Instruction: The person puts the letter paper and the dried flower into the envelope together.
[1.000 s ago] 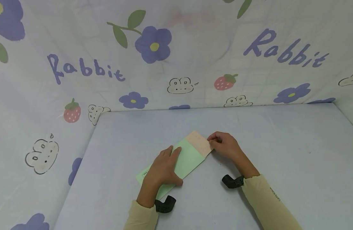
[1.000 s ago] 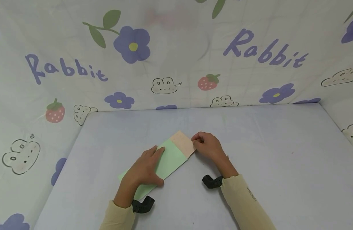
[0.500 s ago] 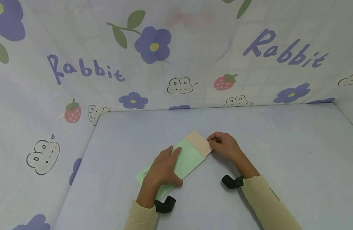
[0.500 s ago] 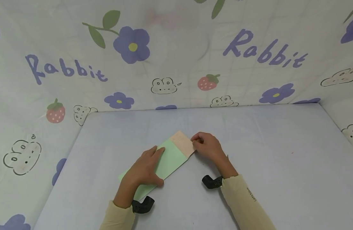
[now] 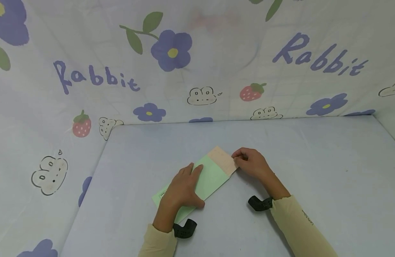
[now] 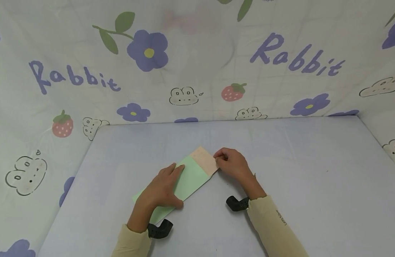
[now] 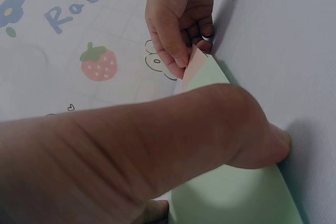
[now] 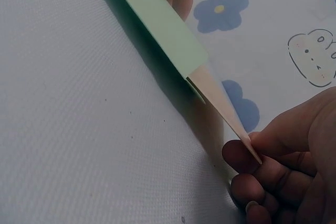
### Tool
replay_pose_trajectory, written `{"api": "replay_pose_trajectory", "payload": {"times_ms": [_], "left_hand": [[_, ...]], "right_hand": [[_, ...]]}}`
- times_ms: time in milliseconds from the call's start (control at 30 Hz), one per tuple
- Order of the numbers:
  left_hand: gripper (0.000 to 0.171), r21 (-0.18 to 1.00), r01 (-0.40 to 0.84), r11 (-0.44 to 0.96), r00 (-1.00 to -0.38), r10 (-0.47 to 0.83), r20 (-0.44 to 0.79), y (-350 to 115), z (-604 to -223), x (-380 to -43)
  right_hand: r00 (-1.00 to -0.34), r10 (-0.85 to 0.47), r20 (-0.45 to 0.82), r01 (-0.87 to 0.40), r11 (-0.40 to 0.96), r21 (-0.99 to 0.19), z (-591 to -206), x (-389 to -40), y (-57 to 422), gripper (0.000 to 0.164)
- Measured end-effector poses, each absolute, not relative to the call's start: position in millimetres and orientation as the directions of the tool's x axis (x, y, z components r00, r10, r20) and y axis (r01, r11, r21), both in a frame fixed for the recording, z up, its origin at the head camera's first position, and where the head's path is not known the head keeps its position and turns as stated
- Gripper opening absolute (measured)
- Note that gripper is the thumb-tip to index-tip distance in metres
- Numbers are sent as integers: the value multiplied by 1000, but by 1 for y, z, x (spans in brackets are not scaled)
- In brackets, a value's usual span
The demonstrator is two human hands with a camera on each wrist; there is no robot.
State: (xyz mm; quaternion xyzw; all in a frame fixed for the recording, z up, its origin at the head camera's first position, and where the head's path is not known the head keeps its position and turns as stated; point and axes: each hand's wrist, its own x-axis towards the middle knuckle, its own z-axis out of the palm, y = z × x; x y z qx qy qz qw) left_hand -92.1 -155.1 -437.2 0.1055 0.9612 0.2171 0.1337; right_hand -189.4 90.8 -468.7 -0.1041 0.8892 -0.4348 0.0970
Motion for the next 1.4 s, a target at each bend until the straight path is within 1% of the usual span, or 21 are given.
{"api": "replay_pose_trajectory", "payload": {"times_ms": [167,400,667,1033,1400], "left_hand": [[106,440,151,885,-942,264,-208,-155,-437,-92],[106,442,153,884,-942,265,-205,-156,-438,-92],[105,441,160,883,-942,270,-198,-156,-440,-92],[104,442,160,883,-943,269,-196,-156,-440,-92],[104,443,156,883,-943,267,-200,-156,-441,-92]], "right_hand": [[-959,-273,-70,-112,598,-794,-470,-190,91,20],[-962,-263,-79,-98,596,-797,-470,-189,91,20],[-958,-282,-56,-128,592,-796,-469,-188,91,20],[-963,-260,-71,-106,607,-787,-470,-187,90,20],[-961,-271,-54,-123,595,-794,-473,-188,90,20]]}}
